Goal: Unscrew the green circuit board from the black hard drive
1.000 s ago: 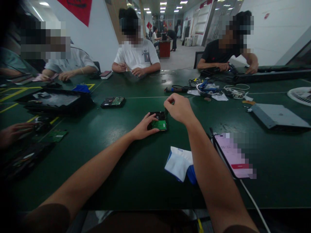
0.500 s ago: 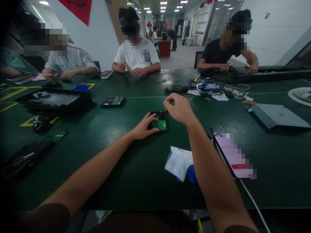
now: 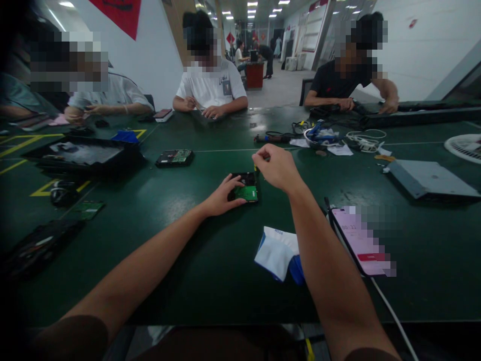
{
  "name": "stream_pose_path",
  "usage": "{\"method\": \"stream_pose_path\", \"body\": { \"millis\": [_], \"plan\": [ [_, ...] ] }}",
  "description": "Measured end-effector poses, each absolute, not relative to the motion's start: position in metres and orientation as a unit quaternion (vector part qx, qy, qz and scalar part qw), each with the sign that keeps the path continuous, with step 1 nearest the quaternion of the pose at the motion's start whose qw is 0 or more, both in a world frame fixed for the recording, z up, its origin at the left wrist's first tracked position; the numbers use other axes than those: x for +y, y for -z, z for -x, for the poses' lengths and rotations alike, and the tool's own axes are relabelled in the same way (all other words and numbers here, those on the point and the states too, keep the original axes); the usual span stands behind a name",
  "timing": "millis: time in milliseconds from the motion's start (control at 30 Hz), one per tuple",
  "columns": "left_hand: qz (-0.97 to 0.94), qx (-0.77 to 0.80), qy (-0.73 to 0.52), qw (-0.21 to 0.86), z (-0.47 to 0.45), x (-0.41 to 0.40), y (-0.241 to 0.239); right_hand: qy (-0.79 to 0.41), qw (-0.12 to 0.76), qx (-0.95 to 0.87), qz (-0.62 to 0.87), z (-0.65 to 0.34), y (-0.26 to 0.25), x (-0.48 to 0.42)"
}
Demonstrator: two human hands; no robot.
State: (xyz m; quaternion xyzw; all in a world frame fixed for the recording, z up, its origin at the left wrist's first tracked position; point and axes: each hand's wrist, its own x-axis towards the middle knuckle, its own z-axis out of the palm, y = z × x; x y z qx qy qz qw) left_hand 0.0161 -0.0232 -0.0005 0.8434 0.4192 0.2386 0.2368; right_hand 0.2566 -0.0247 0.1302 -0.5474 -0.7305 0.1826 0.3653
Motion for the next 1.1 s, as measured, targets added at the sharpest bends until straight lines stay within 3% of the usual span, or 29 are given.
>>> {"method": "stream_pose_path", "body": {
  "millis": [367,600,900,1100],
  "plan": [
    [-0.842,0.418,-0.244,0.239,-0.0167,-0.0247,-0.0014,-0.271,0.365,-0.742,0.493,-0.2547,-0.1264,-0.0252],
    [-0.841,0.421,-0.24,0.242,-0.016,-0.0236,-0.0003,-0.145,0.371,-0.729,0.557,-0.2543,-0.1313,-0.0257],
    [-0.845,0.411,-0.252,0.231,-0.0168,-0.0225,0.002,-0.264,0.374,-0.743,0.488,-0.2535,-0.1273,-0.0264],
    [-0.845,0.414,-0.244,0.235,-0.0173,-0.0247,-0.0021,-0.131,0.385,-0.727,0.554,-0.2548,-0.1298,-0.0248]
  ]
}}
